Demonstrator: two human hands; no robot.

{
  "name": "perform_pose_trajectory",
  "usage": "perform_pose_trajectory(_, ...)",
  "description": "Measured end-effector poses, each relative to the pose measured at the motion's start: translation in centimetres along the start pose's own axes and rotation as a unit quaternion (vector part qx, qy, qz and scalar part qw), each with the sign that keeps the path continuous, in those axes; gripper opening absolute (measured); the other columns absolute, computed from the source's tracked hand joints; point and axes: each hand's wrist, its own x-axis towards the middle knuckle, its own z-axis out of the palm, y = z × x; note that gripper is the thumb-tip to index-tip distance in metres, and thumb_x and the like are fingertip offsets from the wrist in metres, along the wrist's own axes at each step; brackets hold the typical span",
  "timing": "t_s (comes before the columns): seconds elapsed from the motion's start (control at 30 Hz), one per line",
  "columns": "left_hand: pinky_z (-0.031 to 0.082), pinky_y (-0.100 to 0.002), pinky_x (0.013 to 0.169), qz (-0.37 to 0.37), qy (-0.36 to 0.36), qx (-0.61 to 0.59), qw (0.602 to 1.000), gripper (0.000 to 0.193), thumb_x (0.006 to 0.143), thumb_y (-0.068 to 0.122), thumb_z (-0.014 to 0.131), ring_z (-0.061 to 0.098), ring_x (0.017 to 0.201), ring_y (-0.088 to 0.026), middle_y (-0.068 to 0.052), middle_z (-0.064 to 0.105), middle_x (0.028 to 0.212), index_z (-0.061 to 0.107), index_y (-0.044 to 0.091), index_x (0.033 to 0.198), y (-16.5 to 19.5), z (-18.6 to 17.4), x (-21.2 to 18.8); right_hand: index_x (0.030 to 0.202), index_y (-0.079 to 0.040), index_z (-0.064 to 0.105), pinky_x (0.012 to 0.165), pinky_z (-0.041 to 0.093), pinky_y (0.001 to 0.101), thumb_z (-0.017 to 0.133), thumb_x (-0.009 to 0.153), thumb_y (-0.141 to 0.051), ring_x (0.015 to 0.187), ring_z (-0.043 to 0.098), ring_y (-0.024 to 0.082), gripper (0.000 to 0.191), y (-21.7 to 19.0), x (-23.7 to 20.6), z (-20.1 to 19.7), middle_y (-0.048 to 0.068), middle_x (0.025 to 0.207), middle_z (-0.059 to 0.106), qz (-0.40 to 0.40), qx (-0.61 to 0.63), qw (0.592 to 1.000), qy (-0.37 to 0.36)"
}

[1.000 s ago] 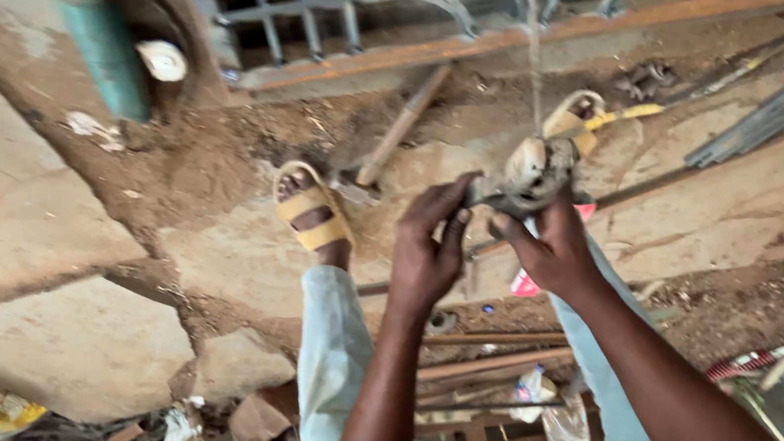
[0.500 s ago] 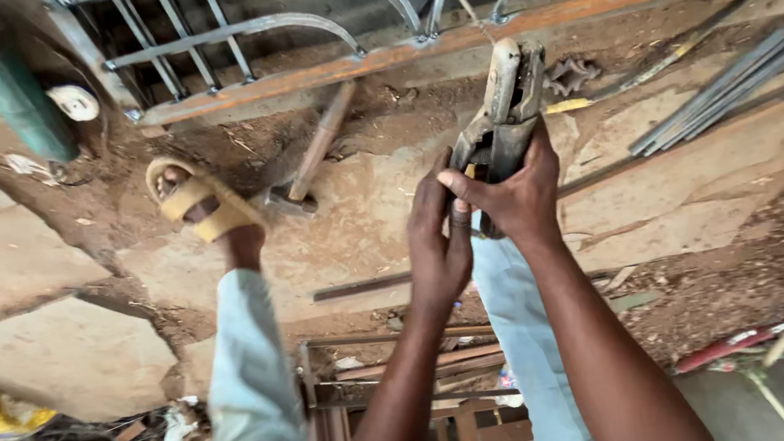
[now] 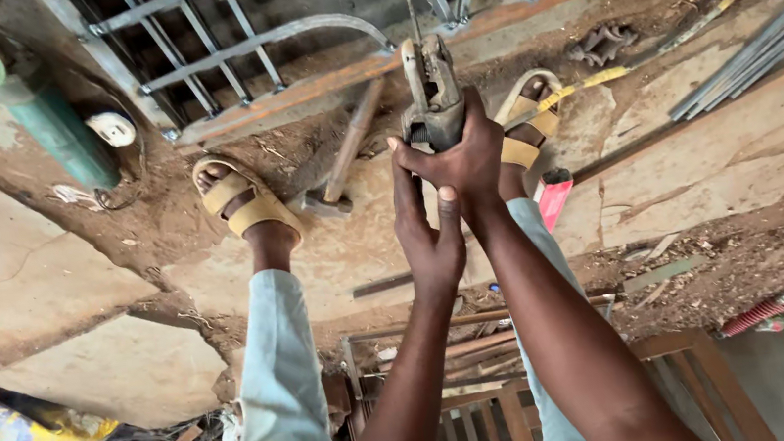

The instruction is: The person welds decorative metal gate panels laid on the ground, holding an electrode holder in one hand and positioning the workpiece with the other. They strike arcs producing sparks and smoke, reposition the electrode, adjust the panels, and continue welding along the frames.

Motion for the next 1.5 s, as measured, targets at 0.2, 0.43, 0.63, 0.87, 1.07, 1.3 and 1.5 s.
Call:
perform_pose_trajectory(0.2, 0.027, -0.043, 0.131, 0.036, -0.012, 0.014, 0.999, 0.075, 0.109, 0.034, 0.057, 0.03, 0.163, -0.036, -0.026, 0.029, 0.172, 0.025, -0.006, 0.164, 0.7, -0.8, 0.7, 0.107, -0.003, 0.058, 0.075, 0.061, 0.0368, 0.096, 0.069, -0.038, 0.079, 0.073, 0.021, 0.064, 0.2, 0.2, 0.8, 0.01, 0.089, 0.073, -0.017, 0.032, 0.999, 0.003)
perform_pose_trajectory(0.43, 0.025, -0.044, 0.131, 0.028, -0.039, -0.011, 0.999, 0.077, 0.108, 0.032, 0.058, 0.026, 0.163, -0.035, -0.025, 0.026, 0.174, 0.022, -0.006, 0.164, 0.7, -1.2, 1.1, 0.108, -0.004, 0.058, 0.078, 0.063, 0.0335, 0.095, 0.074, -0.033, 0.082, 0.075, 0.016, 0.058, -0.2, 0.4, 0.6, 0.006, 0.091, 0.076, -0.018, 0.074, 0.997, 0.004)
perform_pose_trajectory(0.63, 0.032, -0.046, 0.127, -0.004, -0.042, 0.011, 0.999, 0.079, 0.107, 0.035, 0.059, 0.03, 0.161, -0.034, -0.023, 0.028, 0.173, 0.022, -0.004, 0.164, -0.2, -1.4, 0.9, 0.109, -0.006, 0.056, 0.074, 0.064, 0.0301, 0.093, 0.073, -0.031, 0.082, 0.078, 0.014, 0.057, -1.0, 0.6, 0.9, 0.004, 0.092, 0.077, 0.009, 0.081, 0.997, 0.007)
perform_pose_trajectory(0.87, 0.03, -0.047, 0.129, 0.024, -0.054, 0.008, 0.998, 0.077, 0.108, 0.033, 0.058, 0.023, 0.165, -0.034, -0.02, 0.023, 0.176, 0.02, -0.001, 0.167, 0.3, -1.7, 1.1, 0.109, -0.006, 0.057, 0.075, 0.064, 0.0297, 0.096, 0.074, -0.03, 0.082, 0.078, 0.012, 0.058, -1.1, 0.6, 0.6, 0.003, 0.092, 0.078, 0.011, 0.084, 0.996, 0.0)
perform_pose_trajectory(1.07, 0.027, -0.048, 0.132, 0.028, -0.052, -0.002, 0.998, 0.076, 0.109, 0.033, 0.059, 0.023, 0.166, -0.035, -0.02, 0.025, 0.176, 0.022, -0.001, 0.167, 0.7, -1.5, 1.4, 0.111, -0.005, 0.057, 0.077, 0.064, 0.0307, 0.096, 0.075, -0.027, 0.084, 0.076, 0.013, 0.058, -0.6, 0.8, 0.8, 0.004, 0.095, 0.077, -0.002, 0.116, 0.993, -0.001)
perform_pose_trajectory(1.3, 0.031, -0.046, 0.129, -0.007, -0.055, -0.009, 0.998, 0.075, 0.107, 0.029, 0.061, 0.03, 0.163, -0.034, -0.019, 0.03, 0.173, 0.024, 0.001, 0.166, 0.8, -1.4, 1.3, 0.111, -0.005, 0.055, 0.072, 0.065, 0.0273, 0.094, 0.071, -0.026, 0.083, 0.076, 0.01, 0.06, -0.5, 1.0, 0.5, 0.004, 0.097, 0.076, 0.015, 0.095, 0.995, -0.012)
perform_pose_trajectory(1.5, 0.03, -0.046, 0.128, 0.009, -0.056, 0.005, 0.998, 0.073, 0.106, 0.024, 0.06, 0.022, 0.165, -0.034, -0.02, 0.025, 0.176, 0.026, 0.001, 0.166, 0.6, -1.4, 1.1, 0.112, -0.005, 0.057, 0.074, 0.065, 0.0286, 0.096, 0.074, -0.029, 0.082, 0.077, 0.013, 0.059, -0.3, 1.1, 0.7, 0.004, 0.095, 0.079, 0.026, 0.108, 0.994, -0.011)
